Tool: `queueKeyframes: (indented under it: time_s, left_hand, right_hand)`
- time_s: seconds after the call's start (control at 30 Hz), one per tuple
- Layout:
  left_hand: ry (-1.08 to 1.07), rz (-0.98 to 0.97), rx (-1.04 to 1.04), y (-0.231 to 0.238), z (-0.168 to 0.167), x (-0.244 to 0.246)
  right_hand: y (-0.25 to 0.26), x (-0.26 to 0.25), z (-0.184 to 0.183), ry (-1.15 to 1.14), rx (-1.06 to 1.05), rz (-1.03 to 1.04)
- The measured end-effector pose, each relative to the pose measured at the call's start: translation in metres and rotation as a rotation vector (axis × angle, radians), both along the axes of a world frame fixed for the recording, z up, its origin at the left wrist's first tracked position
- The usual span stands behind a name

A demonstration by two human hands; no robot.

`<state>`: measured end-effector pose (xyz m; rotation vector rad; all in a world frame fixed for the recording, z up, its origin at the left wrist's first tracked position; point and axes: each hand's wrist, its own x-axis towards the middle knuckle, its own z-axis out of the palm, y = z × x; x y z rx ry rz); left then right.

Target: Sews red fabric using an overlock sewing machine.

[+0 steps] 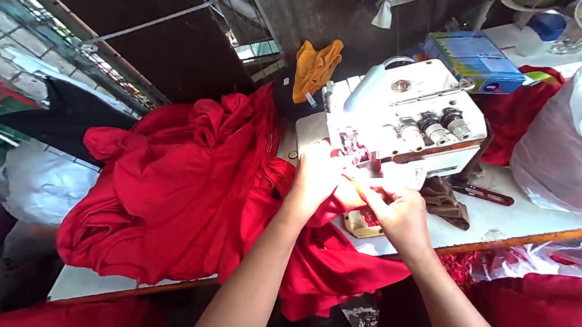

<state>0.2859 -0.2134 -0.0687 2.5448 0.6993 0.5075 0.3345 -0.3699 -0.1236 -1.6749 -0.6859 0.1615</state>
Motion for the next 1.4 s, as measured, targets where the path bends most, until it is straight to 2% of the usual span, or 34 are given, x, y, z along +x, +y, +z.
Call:
queueKeyframes:
  time_s: [0.13, 0.23, 0.3, 0.4, 0.47, 0.53, 0.63, 0.67, 0.77, 0.9, 1.03, 1.1, 1.17, 1.23, 1.3, 1.4]
  left_hand:
    - [0.017, -0.075, -0.004, 0.010, 0.002, -0.005]
    - [0.113, -0.209, -0.117, 0.023, 0.014, -0.018]
    - [0.135, -0.275, -0.195, 0.027, 0.017, -0.025]
    - [-0.025, -0.337, -0.270, 0.027, 0.008, -0.035]
    - [-0.121, -0.454, -0.242, 0.032, 0.000, -0.041]
    - [-0.074, -0.536, -0.095, 0.037, -0.002, -0.047]
    - [0.087, -0.603, 0.186, 0.041, 0.004, -0.049]
    - [0.130, -0.614, 0.287, 0.044, 0.008, -0.048]
    - [0.268, -0.585, 0.559, 0.053, 0.028, -0.040]
    - [0.389, -0.586, 0.780, 0.055, 0.056, -0.031]
    - [0.236, -0.746, 0.860, 0.045, 0.086, -0.034]
    - [0.179, -0.838, 0.881, 0.033, 0.096, -0.041]
    - [0.147, -0.896, 0.858, 0.021, 0.093, -0.047]
    - [0.143, -0.880, 0.858, 0.016, 0.089, -0.048]
    - [0.147, -0.813, 0.866, 0.017, 0.089, -0.046]
    - [0.096, -0.745, 0.782, 0.008, 0.090, -0.043]
  right_hand:
    - [-0.003, 0.002, 0.008, 0.016, -0.137, 0.097]
    - [-0.012, 0.010, 0.014, 0.080, -0.173, 0.306]
    - [-0.018, 0.015, 0.017, 0.045, -0.195, 0.405]
    - [-0.019, 0.012, 0.024, -0.177, -0.259, 0.357]
    - [-0.014, 0.009, 0.027, -0.248, -0.214, 0.324]
    - [-0.010, 0.010, 0.028, -0.182, -0.077, 0.357]
    - [-0.006, 0.019, 0.031, 0.115, 0.020, 0.536]
    - [-0.007, 0.022, 0.030, 0.149, 0.026, 0.559]
    - [-0.012, 0.024, 0.036, 0.241, 0.104, 0.480]
    - [-0.007, 0.020, 0.051, 0.611, 0.383, 0.388]
    - [0.011, 0.010, 0.057, 0.708, 0.529, 0.240]
    - [0.018, 0.010, 0.051, 0.546, 0.453, 0.222]
    - [0.019, 0.013, 0.048, 0.247, 0.210, 0.242]
    - [0.013, 0.018, 0.055, 0.007, -0.060, 0.348]
    - [0.005, 0.025, 0.068, -0.085, -0.297, 0.533]
    - [0.001, 0.033, 0.073, -0.094, -0.352, 0.703]
